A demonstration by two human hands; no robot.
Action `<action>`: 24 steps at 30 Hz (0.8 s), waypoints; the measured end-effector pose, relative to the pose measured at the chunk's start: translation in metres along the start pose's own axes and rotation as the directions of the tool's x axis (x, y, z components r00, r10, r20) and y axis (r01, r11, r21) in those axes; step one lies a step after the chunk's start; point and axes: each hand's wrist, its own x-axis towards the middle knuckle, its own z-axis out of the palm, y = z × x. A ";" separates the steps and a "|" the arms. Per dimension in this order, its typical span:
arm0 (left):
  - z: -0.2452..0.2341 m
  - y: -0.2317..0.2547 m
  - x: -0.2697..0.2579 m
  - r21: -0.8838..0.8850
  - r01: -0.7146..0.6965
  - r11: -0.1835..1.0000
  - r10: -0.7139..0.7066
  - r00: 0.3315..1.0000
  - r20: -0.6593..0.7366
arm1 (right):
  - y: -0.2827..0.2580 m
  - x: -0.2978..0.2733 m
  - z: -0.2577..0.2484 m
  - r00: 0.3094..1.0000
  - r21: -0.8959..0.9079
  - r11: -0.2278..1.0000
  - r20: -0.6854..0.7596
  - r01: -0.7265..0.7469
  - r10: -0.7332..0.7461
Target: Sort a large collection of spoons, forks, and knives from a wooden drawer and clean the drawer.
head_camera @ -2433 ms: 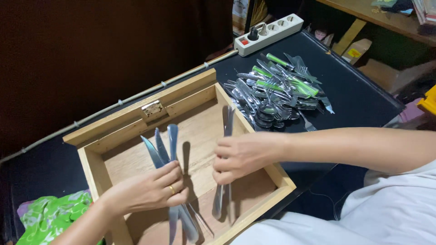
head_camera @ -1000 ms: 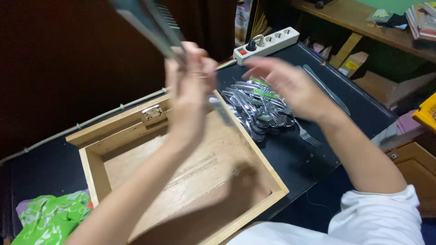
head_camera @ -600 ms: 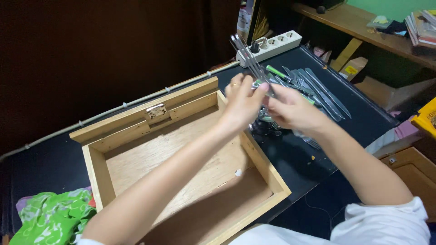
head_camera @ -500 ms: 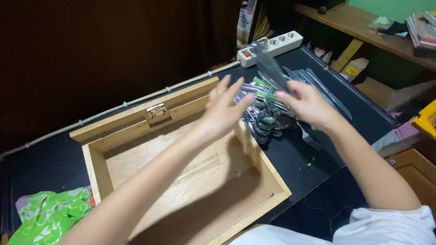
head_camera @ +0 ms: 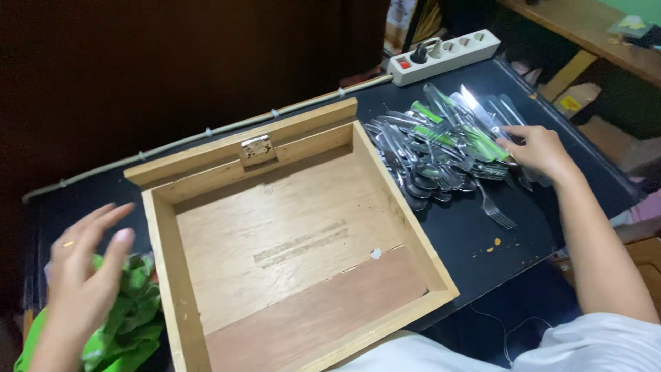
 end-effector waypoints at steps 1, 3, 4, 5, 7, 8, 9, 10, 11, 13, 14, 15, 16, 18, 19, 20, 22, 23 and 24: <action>-0.005 -0.015 -0.012 0.004 0.007 1.000 -0.007 1.000 -0.001 | -0.003 -0.002 -0.002 1.000 0.002 1.000 0.007 0.005 -0.005; -0.016 -0.045 -0.036 0.383 0.133 0.914 -0.108 0.990 -0.087 | -0.009 -0.006 -0.007 0.999 -0.049 0.998 0.033 -0.026 0.028; -0.015 -0.069 -0.046 0.387 0.139 0.912 -0.114 0.990 -0.088 | -0.005 -0.005 -0.006 0.999 -0.047 0.999 0.039 -0.021 0.023; -0.014 -0.092 -0.056 0.557 0.119 0.822 -0.076 0.992 -0.100 | -0.002 -0.002 -0.005 0.999 -0.101 0.995 0.042 0.008 -0.004; -0.012 -0.124 -0.072 0.707 0.105 0.699 -0.043 0.993 -0.105 | 0.006 0.003 -0.004 0.998 -0.155 0.987 0.051 0.044 -0.037; -0.012 -0.133 -0.077 0.766 0.133 0.629 -0.158 0.987 -0.042 | 0.010 0.006 -0.002 0.997 -0.210 0.976 0.051 0.060 -0.050; -0.011 -0.143 -0.081 0.821 0.149 0.551 -0.275 0.961 0.011 | 0.015 0.009 -0.001 0.997 -0.264 0.962 0.052 0.074 -0.063; -0.008 -0.131 -0.085 0.821 0.155 0.549 -0.281 0.960 0.007 | 0.009 0.007 -0.005 0.996 -0.265 0.961 0.055 0.080 -0.068; -0.006 -0.119 -0.086 0.751 0.202 0.629 -0.357 0.933 0.049 | 0.002 0.006 -0.009 0.998 -0.272 0.962 0.062 0.038 -0.021; -0.002 -0.106 -0.092 0.673 0.262 0.692 -0.429 0.898 0.092 | -0.009 0.003 -0.018 0.997 -0.279 0.960 0.071 0.001 0.020; -0.001 -0.105 -0.095 0.664 0.258 0.702 -0.398 0.915 0.065 | -0.013 0.001 -0.023 0.998 -0.259 0.966 0.054 -0.002 0.016; 0.001 -0.104 -0.101 0.655 0.255 0.711 -0.370 0.928 0.041 | -0.016 -0.002 -0.028 0.999 -0.241 0.971 0.042 -0.004 0.015; 0.000 -0.102 -0.101 0.656 0.261 0.708 -0.377 0.926 0.039 | -0.024 -0.009 -0.031 0.999 -0.242 0.970 0.047 0.002 0.009; -0.001 -0.098 -0.100 0.475 0.365 0.801 -0.380 0.923 -0.068 | -0.040 -0.023 -0.041 0.974 -0.211 0.967 -0.144 0.145 -0.177; -0.013 -0.078 -0.091 0.474 0.369 0.799 -0.382 0.921 -0.074 | -0.092 -0.035 -0.059 0.972 -0.211 0.966 -0.145 0.150 -0.183; -0.024 -0.057 -0.082 0.322 0.320 0.891 -0.255 0.940 -0.228 | -0.143 -0.054 -0.078 0.926 -0.092 0.959 -0.252 0.267 -0.282; -0.039 -0.002 -0.055 0.183 0.230 0.956 -0.141 0.906 -0.399 | -0.223 -0.088 -0.103 0.857 0.020 0.920 -0.371 0.393 -0.358; -0.042 0.033 -0.038 -0.133 0.037 0.990 -0.086 0.921 -0.380 | -0.253 -0.098 -0.105 0.810 0.169 0.819 -0.352 0.548 -0.469; -0.044 0.068 -0.022 -0.436 -0.153 0.887 -0.026 0.925 -0.378 | -0.283 -0.108 -0.106 0.742 0.315 0.675 -0.351 0.668 -0.571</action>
